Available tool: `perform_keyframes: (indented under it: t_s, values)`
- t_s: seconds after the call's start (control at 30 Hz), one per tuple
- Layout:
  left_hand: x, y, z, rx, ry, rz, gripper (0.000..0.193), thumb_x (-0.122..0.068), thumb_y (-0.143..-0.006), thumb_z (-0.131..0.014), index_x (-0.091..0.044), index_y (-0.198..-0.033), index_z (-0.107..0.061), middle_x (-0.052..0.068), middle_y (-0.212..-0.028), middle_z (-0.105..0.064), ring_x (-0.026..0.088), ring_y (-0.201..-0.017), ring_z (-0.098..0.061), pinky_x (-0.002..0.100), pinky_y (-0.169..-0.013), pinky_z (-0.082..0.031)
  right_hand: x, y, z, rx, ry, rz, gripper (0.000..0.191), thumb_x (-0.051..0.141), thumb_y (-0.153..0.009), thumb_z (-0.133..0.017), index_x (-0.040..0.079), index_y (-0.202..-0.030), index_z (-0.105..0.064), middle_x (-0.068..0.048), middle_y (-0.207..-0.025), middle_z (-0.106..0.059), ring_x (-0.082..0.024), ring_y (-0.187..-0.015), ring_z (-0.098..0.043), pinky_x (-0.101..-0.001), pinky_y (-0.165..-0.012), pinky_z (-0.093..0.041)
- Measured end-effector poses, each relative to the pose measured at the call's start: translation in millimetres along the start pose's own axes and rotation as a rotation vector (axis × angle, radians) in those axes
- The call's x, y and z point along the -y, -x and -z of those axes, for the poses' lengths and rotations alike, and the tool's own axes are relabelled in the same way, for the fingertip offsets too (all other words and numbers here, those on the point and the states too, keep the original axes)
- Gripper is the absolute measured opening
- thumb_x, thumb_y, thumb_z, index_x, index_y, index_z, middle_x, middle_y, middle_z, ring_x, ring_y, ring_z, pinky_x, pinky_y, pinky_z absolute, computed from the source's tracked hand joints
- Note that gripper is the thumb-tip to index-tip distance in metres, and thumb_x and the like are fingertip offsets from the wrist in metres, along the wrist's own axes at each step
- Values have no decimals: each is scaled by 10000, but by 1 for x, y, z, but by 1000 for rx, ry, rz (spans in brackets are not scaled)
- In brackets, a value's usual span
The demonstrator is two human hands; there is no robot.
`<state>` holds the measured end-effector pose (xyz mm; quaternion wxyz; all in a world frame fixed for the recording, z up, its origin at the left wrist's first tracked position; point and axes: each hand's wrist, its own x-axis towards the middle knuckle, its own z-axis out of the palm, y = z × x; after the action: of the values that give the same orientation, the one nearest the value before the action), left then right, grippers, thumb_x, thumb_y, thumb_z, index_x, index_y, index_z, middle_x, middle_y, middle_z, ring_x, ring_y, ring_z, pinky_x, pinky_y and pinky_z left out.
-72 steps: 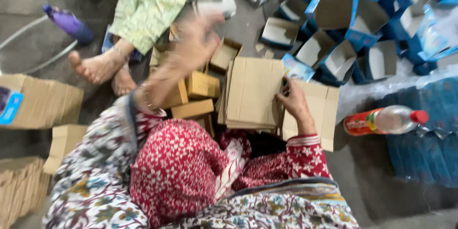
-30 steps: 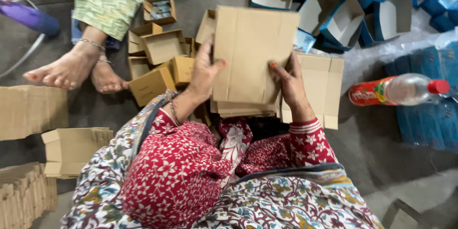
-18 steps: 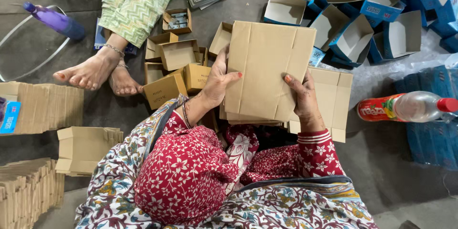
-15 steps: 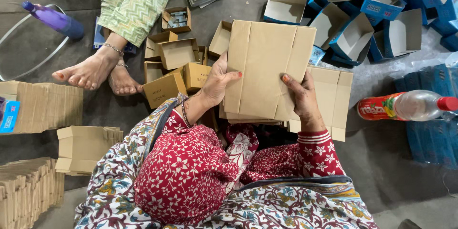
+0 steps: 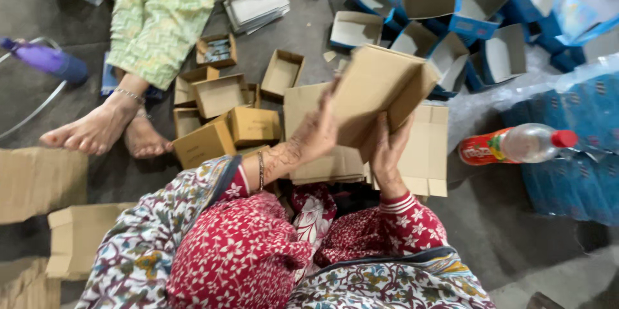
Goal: The person sits on the floor and folds flat cardboard pieces into small rectangular boxes by hand. They repeatedly pick up a flat piece, fold the sides and flaps, and place the finished box into a growing stack.
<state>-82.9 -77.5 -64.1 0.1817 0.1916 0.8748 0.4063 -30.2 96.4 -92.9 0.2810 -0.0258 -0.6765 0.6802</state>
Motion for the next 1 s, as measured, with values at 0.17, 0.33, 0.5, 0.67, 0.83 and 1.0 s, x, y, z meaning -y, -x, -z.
perform_keyframes:
  t_s: [0.17, 0.33, 0.5, 0.67, 0.83, 1.0]
  values:
    - [-4, -17, 36, -278, 226, -294, 899, 40, -924, -582, -106, -1661, -88, 254, -1625, -383, 306, -1444, -474, 417, -1099, -521, 3, -13, 15, 97, -3, -141, 574, 43, -1041, -569, 0, -1570, -350, -146, -1404, -563, -240, -1265, -549, -366, -1073, -468]
    - [5, -28, 114, -231, 684, -424, 754, -315, -1016, -566, -105, -1651, -217, 81, -1725, -254, 194, -1444, -318, 335, -1166, -345, -16, -58, 60, -415, -500, -113, 492, 11, -1040, -639, 44, -1470, -400, -100, -1173, -547, -204, -961, -492, -339, -799, -434]
    - [47, -40, 162, -593, 691, -360, 779, -610, -1055, -494, -171, -1667, -295, 65, -1774, -253, 251, -1659, -164, 502, -1325, -91, -26, -76, 104, -604, -287, 118, 328, -77, -1026, -681, -80, -1312, -521, -160, -1303, -612, -236, -1167, -603, -353, -1052, -526]
    - [89, -43, 164, -684, 769, -270, 728, -604, -1060, -491, -207, -1648, -326, 59, -1758, -248, 271, -1655, -120, 611, -1287, -7, -31, -83, 104, -659, -315, 91, 334, -77, -1011, -614, 15, -1304, -482, -107, -1312, -586, -193, -1196, -586, -337, -1093, -511]
    - [96, -46, 165, -690, 803, -303, 645, -514, -1112, -570, -184, -1636, -387, 74, -1749, -311, 277, -1664, -189, 607, -1357, -15, -33, -81, 100, -631, -411, 57, 338, -104, -1013, -601, 30, -1312, -520, -114, -1342, -590, -222, -1234, -583, -367, -1105, -507]
    - [54, -37, 163, -524, 1071, -129, 565, -432, -986, -546, -185, -1483, -437, 72, -1550, -502, 246, -1488, -427, 553, -1154, -319, -32, -91, 111, -618, -767, -206, 438, -63, -920, -578, 33, -1346, -536, -116, -1321, -611, -284, -1211, -620, -447, -1082, -531]
